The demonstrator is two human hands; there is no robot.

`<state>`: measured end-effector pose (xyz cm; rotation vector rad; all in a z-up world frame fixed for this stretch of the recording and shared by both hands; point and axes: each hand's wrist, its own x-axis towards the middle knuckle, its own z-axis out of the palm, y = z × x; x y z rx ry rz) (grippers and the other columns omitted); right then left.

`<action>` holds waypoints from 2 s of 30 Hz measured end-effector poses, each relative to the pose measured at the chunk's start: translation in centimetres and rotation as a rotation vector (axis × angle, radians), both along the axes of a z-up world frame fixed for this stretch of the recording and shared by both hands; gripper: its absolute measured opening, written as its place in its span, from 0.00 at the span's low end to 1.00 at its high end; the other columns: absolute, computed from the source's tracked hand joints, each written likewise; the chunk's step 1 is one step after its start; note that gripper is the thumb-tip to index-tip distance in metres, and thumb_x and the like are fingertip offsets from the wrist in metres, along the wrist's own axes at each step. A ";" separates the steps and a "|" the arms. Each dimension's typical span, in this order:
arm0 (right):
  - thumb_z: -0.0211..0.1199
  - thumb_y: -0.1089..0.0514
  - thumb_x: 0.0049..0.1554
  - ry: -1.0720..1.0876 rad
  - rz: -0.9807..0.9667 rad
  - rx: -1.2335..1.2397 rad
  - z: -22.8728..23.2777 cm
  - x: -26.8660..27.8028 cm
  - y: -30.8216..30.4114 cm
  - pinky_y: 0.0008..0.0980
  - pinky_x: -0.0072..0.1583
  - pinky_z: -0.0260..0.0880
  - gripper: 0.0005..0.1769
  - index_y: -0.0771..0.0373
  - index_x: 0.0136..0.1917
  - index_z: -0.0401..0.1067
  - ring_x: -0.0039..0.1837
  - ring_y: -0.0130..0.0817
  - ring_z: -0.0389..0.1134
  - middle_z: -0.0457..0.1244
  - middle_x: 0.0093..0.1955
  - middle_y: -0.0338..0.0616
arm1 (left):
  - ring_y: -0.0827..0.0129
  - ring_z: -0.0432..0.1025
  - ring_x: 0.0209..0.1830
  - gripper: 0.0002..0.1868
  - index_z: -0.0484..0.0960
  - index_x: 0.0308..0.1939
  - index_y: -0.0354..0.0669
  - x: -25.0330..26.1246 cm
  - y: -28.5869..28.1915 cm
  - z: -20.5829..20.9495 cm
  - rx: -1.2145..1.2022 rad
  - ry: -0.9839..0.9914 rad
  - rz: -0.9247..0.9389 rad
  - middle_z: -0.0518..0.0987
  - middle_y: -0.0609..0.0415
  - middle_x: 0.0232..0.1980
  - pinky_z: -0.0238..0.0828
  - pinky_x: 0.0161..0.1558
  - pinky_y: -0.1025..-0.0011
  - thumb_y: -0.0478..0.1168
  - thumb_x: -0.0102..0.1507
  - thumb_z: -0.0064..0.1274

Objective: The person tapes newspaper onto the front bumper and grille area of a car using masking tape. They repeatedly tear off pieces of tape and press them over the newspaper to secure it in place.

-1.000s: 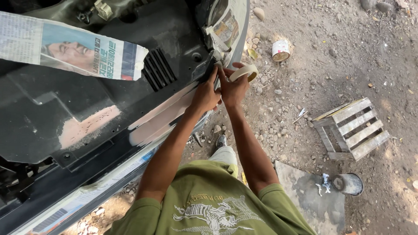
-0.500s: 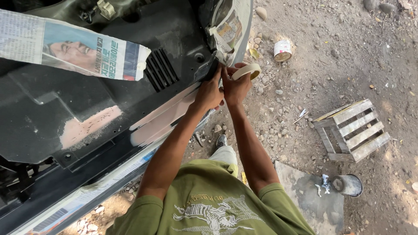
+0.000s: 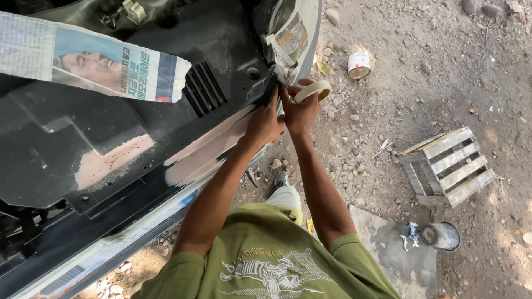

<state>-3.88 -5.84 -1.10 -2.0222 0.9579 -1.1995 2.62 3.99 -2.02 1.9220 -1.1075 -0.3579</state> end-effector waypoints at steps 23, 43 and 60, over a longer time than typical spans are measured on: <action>0.79 0.49 0.53 0.040 0.014 0.000 0.5 -0.1 0.0 0.32 0.48 0.77 0.22 0.64 0.51 0.75 0.44 0.33 0.79 0.75 0.45 0.42 | 0.39 0.67 0.68 0.60 0.41 0.80 0.35 0.6 -0.9 0.4 0.077 0.123 -0.059 0.65 0.28 0.72 0.68 0.65 0.58 0.29 0.50 0.61; 0.76 0.53 0.53 0.091 0.118 0.009 1.5 -1.1 -0.3 0.31 0.50 0.77 0.27 0.62 0.61 0.69 0.47 0.33 0.79 0.75 0.46 0.41 | 0.50 0.83 0.32 0.61 0.39 0.80 0.37 0.2 -0.8 3.3 0.051 0.288 -0.034 0.76 0.26 0.60 0.82 0.34 0.60 0.27 0.49 0.60; 0.77 0.50 0.54 0.043 0.049 -0.001 0.6 -1.0 0.0 0.36 0.50 0.76 0.20 0.63 0.54 0.77 0.46 0.38 0.78 0.74 0.49 0.42 | 0.45 0.85 0.35 0.54 0.44 0.81 0.44 -0.6 0.5 5.5 0.076 0.491 -0.058 0.63 0.34 0.76 0.80 0.27 0.61 0.21 0.52 0.49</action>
